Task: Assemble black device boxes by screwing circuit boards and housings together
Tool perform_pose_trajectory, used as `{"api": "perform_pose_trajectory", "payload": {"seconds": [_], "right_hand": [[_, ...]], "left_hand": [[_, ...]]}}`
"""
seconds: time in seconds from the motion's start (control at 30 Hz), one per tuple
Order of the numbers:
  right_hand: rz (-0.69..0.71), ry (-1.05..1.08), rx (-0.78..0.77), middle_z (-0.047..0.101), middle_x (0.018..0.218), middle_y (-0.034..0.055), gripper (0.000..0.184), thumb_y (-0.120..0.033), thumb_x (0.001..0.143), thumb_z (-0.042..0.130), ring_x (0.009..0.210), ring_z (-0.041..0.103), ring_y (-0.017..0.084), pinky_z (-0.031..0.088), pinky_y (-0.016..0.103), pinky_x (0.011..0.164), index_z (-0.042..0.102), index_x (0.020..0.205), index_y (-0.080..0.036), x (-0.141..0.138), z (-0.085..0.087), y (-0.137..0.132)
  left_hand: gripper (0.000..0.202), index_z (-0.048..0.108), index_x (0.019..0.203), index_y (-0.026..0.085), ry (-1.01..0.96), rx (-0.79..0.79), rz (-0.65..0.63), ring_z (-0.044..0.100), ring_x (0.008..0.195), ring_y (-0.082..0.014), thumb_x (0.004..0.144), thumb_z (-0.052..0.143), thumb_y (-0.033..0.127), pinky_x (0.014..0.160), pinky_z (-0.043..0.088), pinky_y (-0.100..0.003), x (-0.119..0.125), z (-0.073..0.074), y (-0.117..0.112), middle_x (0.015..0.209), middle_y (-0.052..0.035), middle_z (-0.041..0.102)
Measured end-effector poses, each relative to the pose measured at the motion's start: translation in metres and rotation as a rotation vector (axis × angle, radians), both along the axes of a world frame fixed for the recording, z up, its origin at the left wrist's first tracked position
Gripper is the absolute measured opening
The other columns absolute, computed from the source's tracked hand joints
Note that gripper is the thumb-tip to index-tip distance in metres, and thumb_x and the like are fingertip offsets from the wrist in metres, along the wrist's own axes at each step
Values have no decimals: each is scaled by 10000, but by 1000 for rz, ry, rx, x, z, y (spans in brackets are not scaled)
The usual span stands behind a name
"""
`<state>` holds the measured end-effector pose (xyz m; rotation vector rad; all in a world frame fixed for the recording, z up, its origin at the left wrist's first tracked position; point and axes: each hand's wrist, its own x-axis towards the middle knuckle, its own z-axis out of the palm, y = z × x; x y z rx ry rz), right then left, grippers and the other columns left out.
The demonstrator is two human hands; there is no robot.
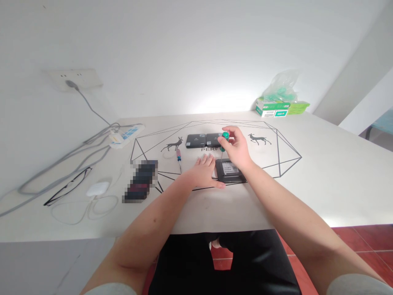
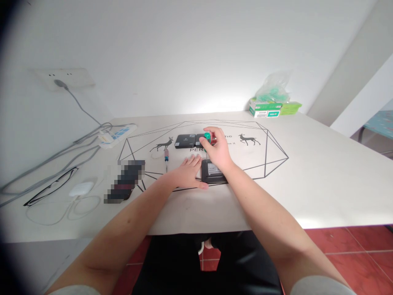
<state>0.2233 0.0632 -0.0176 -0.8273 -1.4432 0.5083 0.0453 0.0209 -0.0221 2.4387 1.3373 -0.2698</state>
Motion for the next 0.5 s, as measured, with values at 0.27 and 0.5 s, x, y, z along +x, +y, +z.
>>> {"api": "perform_pose_trajectory", "payload": {"seconds": [0.27, 0.5], "right_hand": [[60, 113, -33, 720, 1056, 53, 213, -432, 970, 612, 1017, 684, 236, 598, 445, 896, 675, 1087, -266, 0, 4, -3], [-61, -9, 21, 623, 1025, 31, 301, -355, 832, 784, 851, 598, 189, 575, 384, 780, 692, 1108, -278, -3, 3, -4]], "left_hand": [[1414, -45, 1746, 55, 17, -11, 2, -159, 1662, -412, 816, 519, 959, 1345, 17, -576, 0, 1, 0, 1799, -225, -110], [1420, -14, 1745, 38, 25, -4, 4, -165, 1662, -410, 807, 510, 968, 1345, 5, -567, 1, 1, 0, 1795, -230, -121]]}}
